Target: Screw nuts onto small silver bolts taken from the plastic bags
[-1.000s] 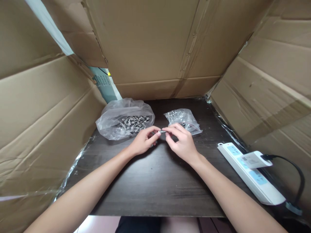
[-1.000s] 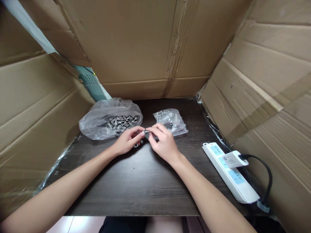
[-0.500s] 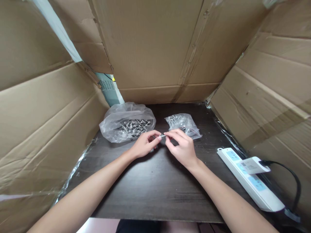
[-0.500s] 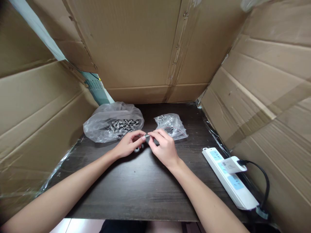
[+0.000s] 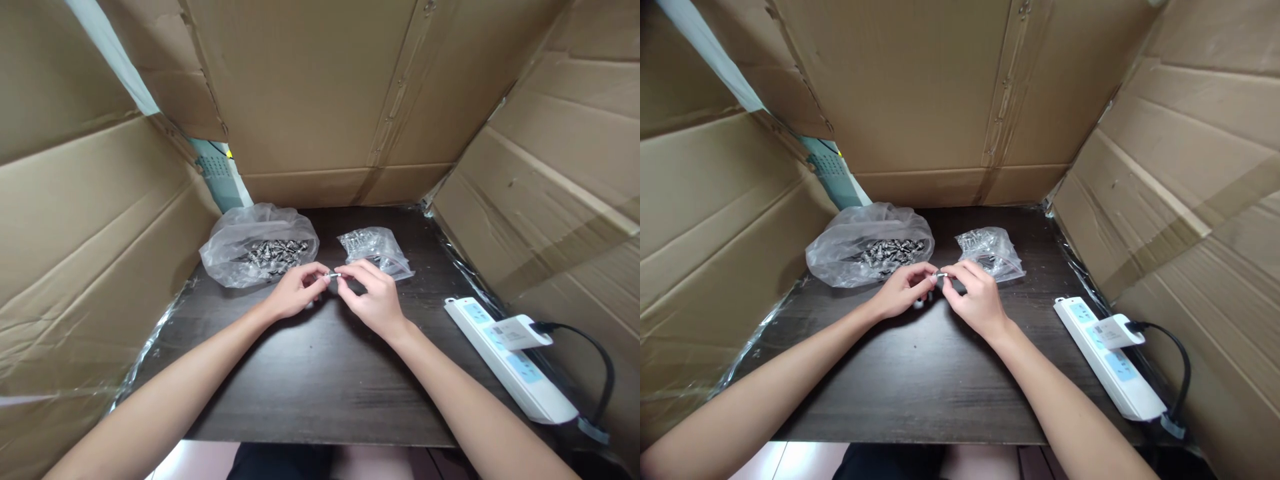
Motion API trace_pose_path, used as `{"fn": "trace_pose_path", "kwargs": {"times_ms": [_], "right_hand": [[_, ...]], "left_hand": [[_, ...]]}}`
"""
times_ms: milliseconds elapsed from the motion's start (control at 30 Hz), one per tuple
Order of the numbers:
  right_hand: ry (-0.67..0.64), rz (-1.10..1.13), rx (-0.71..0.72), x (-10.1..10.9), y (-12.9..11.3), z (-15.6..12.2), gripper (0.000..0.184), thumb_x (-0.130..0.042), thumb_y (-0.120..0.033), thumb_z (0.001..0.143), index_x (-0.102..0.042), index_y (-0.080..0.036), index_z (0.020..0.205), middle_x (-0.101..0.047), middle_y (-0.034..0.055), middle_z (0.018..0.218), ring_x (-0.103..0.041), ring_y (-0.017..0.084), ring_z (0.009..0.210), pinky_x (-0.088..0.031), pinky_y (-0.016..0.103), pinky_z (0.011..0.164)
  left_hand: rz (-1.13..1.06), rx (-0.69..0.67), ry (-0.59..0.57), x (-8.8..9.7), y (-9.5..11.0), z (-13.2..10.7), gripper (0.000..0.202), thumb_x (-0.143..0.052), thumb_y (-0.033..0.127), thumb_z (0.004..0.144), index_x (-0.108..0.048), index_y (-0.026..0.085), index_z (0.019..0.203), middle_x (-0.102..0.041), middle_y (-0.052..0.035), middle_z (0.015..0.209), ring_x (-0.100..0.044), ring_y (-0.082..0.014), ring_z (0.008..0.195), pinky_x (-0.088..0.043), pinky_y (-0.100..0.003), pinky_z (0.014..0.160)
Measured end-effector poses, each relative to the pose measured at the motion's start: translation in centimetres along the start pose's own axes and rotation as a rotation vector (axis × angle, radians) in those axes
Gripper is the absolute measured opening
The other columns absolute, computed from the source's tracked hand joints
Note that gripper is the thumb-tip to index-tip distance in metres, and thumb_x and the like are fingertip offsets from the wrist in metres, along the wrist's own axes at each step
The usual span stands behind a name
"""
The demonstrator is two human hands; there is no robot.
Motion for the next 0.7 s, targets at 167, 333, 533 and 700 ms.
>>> {"fn": "trace_pose_path", "kwargs": {"times_ms": [167, 333, 533, 700], "right_hand": [[-0.013, 0.064, -0.070, -0.1, 0.5, 0.1, 0.015, -0.061, -0.014, 0.092, -0.074, -0.022, 0.093, -0.070, 0.0036, 0.084, -0.068, 0.017, 0.077, -0.058, 0.031, 0.072], [-0.005, 0.116, -0.128, 0.0, 0.9, 0.2, 0.013, -0.065, -0.017, 0.091, -0.077, -0.023, 0.090, -0.071, 0.0050, 0.090, -0.070, 0.019, 0.083, -0.060, 0.034, 0.077], [-0.047, 0.227, -0.190, -0.4, 1.6, 0.1, 0.012, -0.067, -0.015, 0.090, -0.077, -0.021, 0.093, -0.076, 0.0050, 0.092, -0.073, 0.019, 0.082, -0.063, 0.033, 0.077], [-0.084, 0.223, -0.231, -0.7, 1.8, -0.3, 0.019, -0.067, -0.015, 0.089, -0.072, -0.021, 0.107, -0.075, 0.0054, 0.100, -0.075, 0.018, 0.082, -0.065, 0.034, 0.081]], "left_hand": [[0.004, 0.006, 0.000, -0.1, 0.2, 0.0, 0.037, -0.057, 0.050, 0.097, -0.066, 0.015, 0.104, -0.067, -0.0029, 0.082, -0.059, -0.0096, 0.059, -0.047, -0.020, 0.054], [0.020, -0.008, -0.010, -0.1, 0.5, -0.1, 0.038, -0.056, 0.050, 0.097, -0.066, 0.015, 0.105, -0.069, -0.0045, 0.087, -0.060, -0.0098, 0.060, -0.047, -0.020, 0.054], [0.048, -0.016, -0.006, -0.1, 0.3, 0.0, 0.037, -0.054, 0.050, 0.097, -0.065, 0.015, 0.105, -0.066, -0.0023, 0.083, -0.059, -0.0095, 0.058, -0.046, -0.020, 0.055], [0.071, -0.025, 0.001, -0.1, 0.2, 0.0, 0.036, -0.053, 0.049, 0.099, -0.064, 0.015, 0.105, -0.063, -0.0005, 0.080, -0.059, -0.0099, 0.058, -0.047, -0.022, 0.058]]}}
Point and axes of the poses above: each hand's wrist, its own z-axis towards the middle knuckle, its own x-axis out of the back of the hand, y = z × x, the point moved 7 cm from there along z, towards the middle knuckle
